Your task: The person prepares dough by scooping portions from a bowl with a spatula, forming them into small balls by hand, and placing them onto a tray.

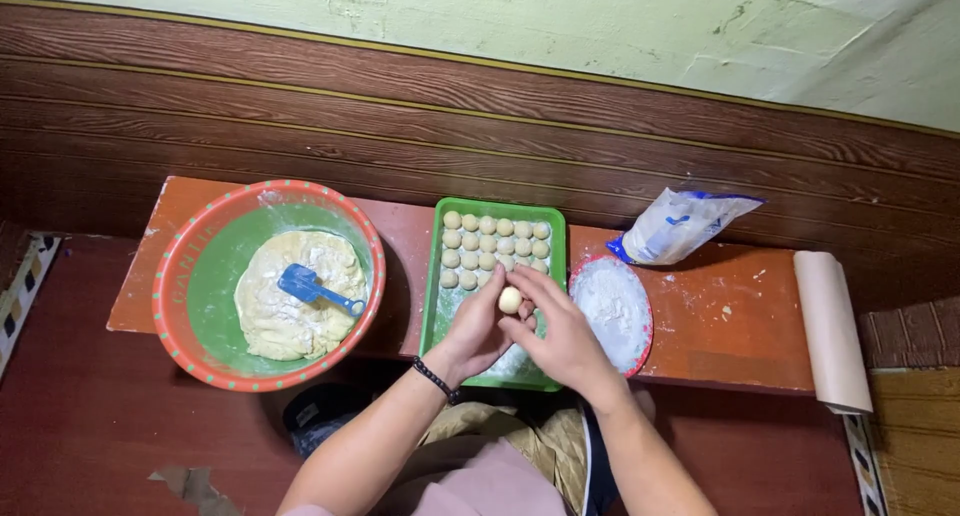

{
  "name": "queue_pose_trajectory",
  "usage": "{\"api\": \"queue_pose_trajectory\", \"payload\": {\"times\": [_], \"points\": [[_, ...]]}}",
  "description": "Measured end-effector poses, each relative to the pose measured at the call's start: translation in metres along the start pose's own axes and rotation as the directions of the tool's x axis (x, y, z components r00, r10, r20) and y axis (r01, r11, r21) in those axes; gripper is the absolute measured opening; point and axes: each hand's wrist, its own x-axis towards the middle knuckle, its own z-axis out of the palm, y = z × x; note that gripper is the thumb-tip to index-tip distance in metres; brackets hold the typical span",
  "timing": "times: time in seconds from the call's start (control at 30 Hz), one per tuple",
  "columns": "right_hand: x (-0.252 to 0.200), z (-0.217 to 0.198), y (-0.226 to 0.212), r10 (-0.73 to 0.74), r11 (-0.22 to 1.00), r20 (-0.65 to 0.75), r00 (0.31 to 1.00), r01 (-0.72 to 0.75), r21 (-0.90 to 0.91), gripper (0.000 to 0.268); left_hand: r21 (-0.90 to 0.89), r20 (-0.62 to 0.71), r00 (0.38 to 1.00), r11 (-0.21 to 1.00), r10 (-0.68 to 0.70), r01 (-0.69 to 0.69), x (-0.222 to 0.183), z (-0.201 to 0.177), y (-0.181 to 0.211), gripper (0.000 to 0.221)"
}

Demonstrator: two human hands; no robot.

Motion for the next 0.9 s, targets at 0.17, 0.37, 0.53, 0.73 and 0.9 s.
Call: {"api": "queue_pose_trajectory", "payload": {"times": [0.17,0.37,0.53,0.73,0.9], "points": [[-0.009,0.044,0.052,-0.089,0.996,-0.166,0.982,0.084,-0.033,0.042,0.151,-0.022,0.997,0.986,-0.072,0.075,0.004,-0.015,-0.013,0.054],[-0.06,0.056,0.144,0.462,0.885,-0.152,0.874,-0.442,0.146,0.04,0.461,-0.106,0.984,0.869,-0.145,0.178,0.021,-0.102,-0.075,0.033],[-0.106,0.054,0.203,0.688,0.726,-0.122,0.716,-0.675,0.132,0.043,0.581,-0.261,0.965,0.803,0.032,0.131,0.025,-0.141,-0.08,0.029],[-0.079,0.041,0.162,0.733,0.669,-0.185,0.655,-0.643,0.373,0.043,0.625,-0.249,0.964,0.776,0.092,0.087,0.023,-0.113,-0.065,0.032],[-0.032,0.087,0.194,0.476,0.863,-0.226,0.85,-0.401,0.306,0.037,0.714,-0.2,0.972,0.698,0.127,0.056,0.027,-0.121,-0.074,0.019]]}}
